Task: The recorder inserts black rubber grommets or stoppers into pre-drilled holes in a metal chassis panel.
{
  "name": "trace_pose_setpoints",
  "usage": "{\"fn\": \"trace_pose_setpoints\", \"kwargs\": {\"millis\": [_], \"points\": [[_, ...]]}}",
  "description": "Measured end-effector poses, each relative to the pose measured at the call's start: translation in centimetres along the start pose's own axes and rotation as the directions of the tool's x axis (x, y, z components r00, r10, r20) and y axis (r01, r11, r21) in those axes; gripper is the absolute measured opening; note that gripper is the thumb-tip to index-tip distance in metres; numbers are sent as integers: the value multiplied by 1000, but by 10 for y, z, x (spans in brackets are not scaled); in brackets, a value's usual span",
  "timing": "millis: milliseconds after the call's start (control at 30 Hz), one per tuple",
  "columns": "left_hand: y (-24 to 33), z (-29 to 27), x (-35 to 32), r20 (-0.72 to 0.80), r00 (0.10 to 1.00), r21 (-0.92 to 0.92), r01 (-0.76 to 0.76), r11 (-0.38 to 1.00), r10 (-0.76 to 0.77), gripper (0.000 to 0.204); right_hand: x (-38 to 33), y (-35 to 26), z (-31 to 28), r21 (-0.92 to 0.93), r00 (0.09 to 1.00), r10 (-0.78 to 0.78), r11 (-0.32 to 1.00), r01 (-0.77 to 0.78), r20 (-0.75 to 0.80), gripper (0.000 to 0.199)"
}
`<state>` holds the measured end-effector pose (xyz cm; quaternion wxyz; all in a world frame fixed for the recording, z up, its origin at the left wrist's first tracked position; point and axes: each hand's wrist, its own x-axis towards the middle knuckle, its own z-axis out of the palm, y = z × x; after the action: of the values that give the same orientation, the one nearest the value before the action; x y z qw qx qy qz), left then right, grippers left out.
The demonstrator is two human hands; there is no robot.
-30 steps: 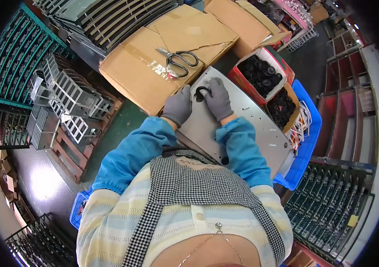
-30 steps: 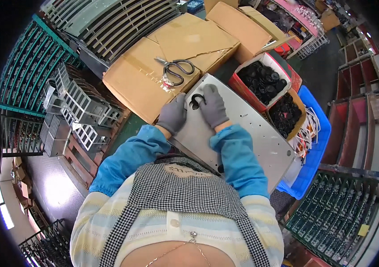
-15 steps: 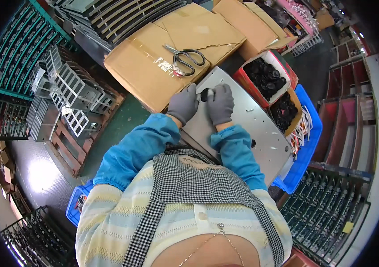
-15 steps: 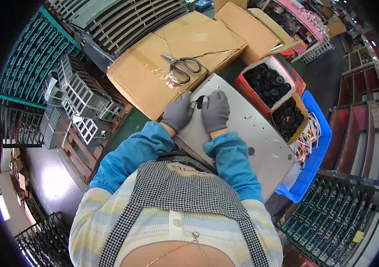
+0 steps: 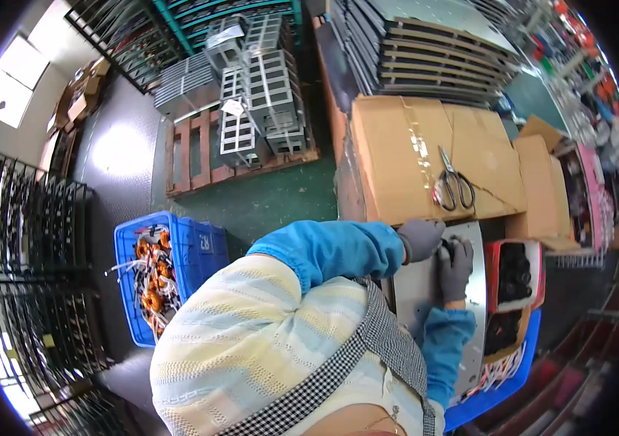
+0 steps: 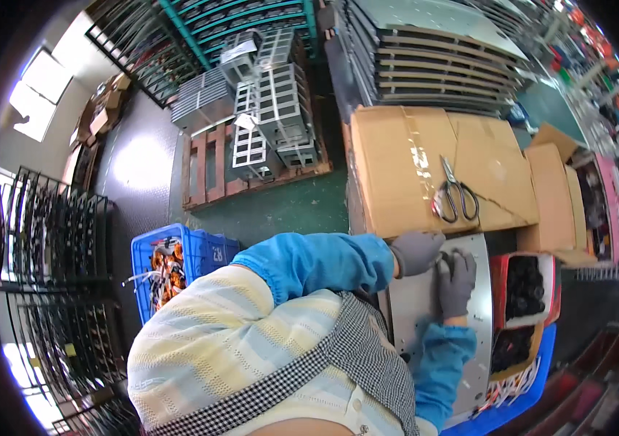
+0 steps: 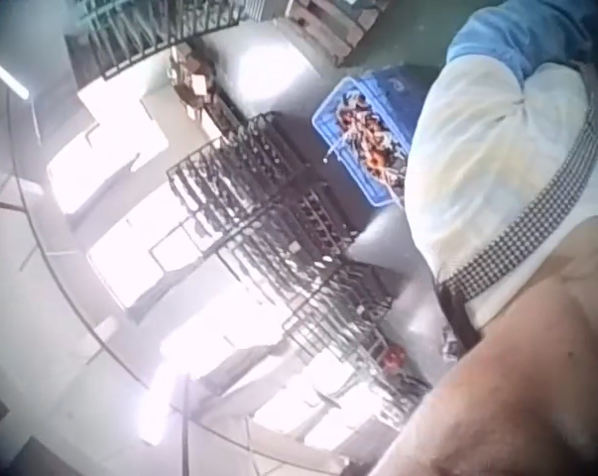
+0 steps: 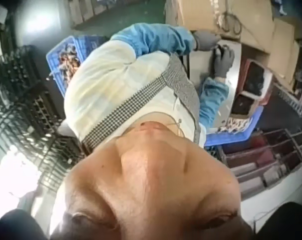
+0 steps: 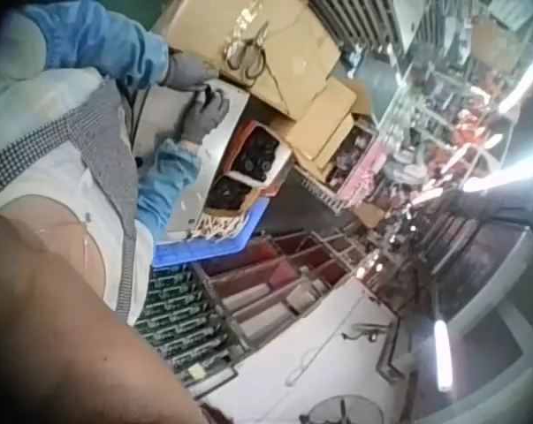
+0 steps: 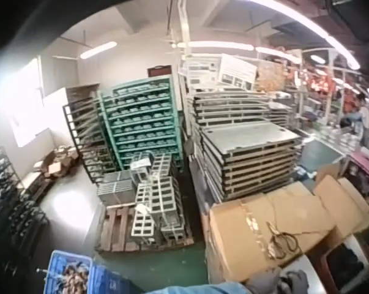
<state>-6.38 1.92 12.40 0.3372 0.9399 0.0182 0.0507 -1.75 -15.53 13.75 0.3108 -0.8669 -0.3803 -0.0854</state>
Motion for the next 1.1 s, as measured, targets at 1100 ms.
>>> {"fn": "trace_pose_setpoints", "kwargs": {"millis": [1100], "points": [[11,6,11,55,993,114,-115,987,109,46,-31,70,-114,68,898,436,899,-432,-66,31]]}}
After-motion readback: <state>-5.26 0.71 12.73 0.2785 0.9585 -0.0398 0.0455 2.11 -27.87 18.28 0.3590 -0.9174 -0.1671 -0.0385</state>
